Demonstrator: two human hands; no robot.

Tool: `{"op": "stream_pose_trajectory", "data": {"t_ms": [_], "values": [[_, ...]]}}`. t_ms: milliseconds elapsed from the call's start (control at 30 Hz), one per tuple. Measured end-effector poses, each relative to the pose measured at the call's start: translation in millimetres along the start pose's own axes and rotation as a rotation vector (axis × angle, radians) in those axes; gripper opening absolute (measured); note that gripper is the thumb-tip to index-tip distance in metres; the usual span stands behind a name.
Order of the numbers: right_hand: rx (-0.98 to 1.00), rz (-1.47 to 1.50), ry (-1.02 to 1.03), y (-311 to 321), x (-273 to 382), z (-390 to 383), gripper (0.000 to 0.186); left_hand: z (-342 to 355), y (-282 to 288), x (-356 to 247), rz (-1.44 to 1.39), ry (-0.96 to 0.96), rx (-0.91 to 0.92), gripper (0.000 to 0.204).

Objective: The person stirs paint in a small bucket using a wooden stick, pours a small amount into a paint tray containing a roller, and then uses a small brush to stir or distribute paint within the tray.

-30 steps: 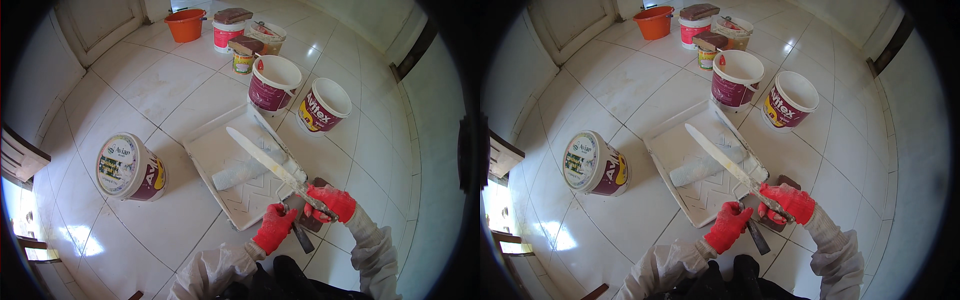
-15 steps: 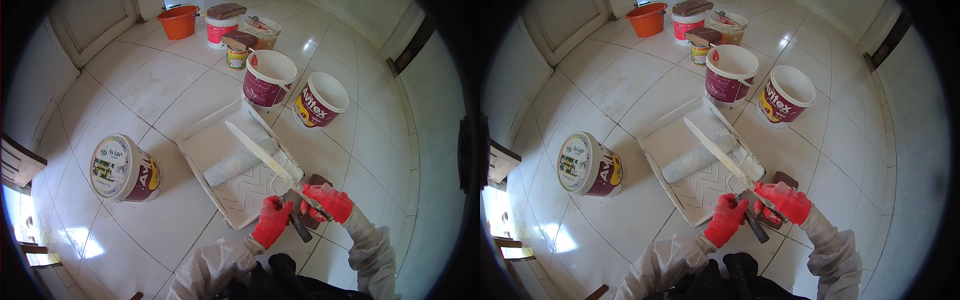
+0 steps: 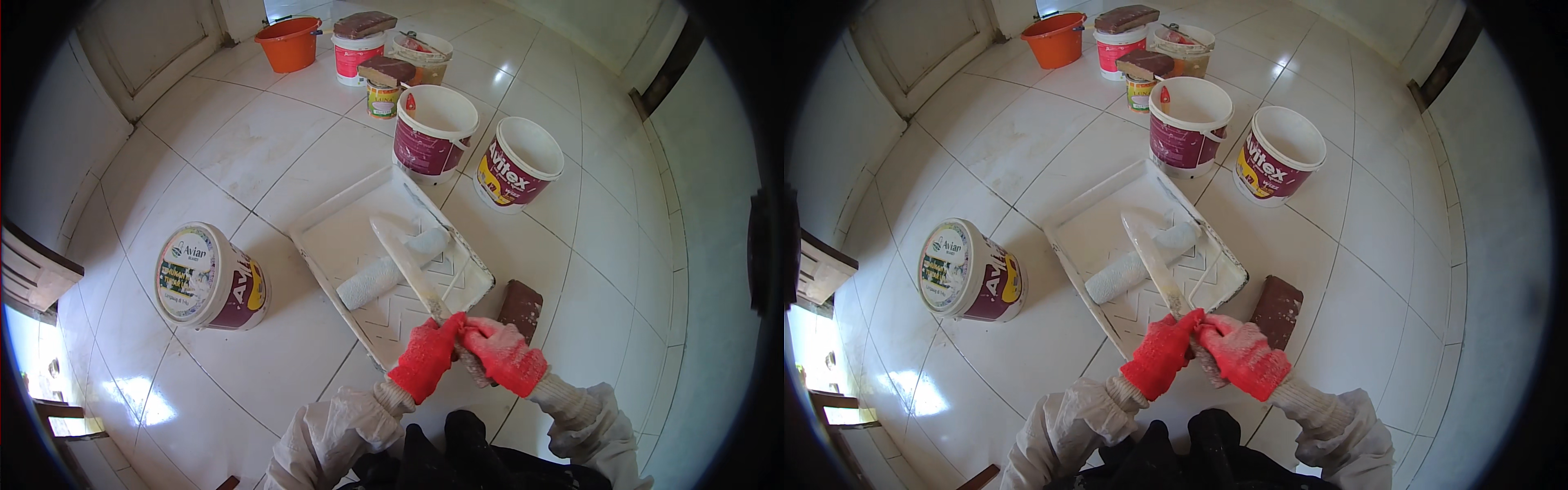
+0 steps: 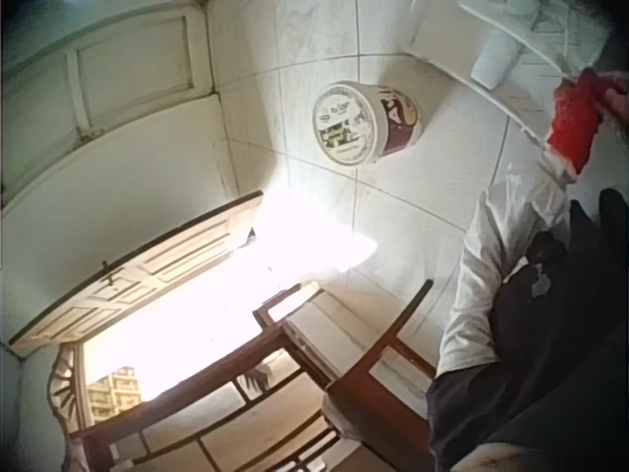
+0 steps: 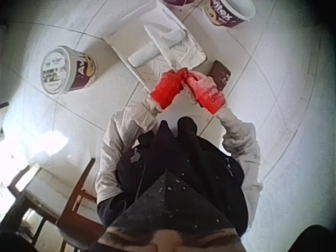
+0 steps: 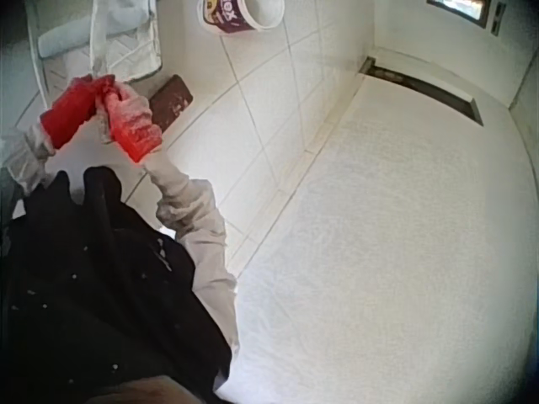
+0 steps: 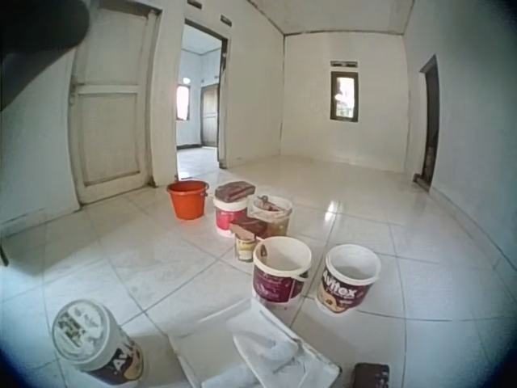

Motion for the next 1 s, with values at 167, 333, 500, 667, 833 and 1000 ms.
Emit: {"op": "stream_pose_trajectory", "data": {"t_ms": [167, 333, 500, 667, 833, 1000], "values": [[-0.328, -0.57, 0.121, 14, -54, -14, 0.046, -6, 25, -6, -0.063, -0.006, 0.029, 0.031], [-0.239, -0.522, 0.094, -10, -113, 0, 0.06, -18, 57, -20, 0.225, -0.289, 0.045, 0.03], [-0.193, -0.465, 0.043, -7, -97, 1, 0.055, -23, 100, -35, 0.207, -0.459, 0.037, 0.032], [-0.219, -0.54, -0.123, -6, -79, 3, 0.053, -37, 110, -59, 0.291, -0.542, -0.01, 0.034], [-0.114, -0.333, -0.136, -8, -81, -3, 0.054, -33, 124, -51, 0.217, -0.448, -0.013, 0.033], [-0.127, -0.306, -0.097, -2, -94, -13, 0.057, -29, 121, -44, 0.362, -0.54, -0.017, 0.035]]}}
Point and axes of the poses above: each hand's wrist, its own z-axis towards the middle knuckle, its own y-axis out of the back of the hand, x = y × z, the point moved 4 cm from there along z, towards the middle knuckle, and after that the axes turned 1 degree about -x, right-handed, at the moved point
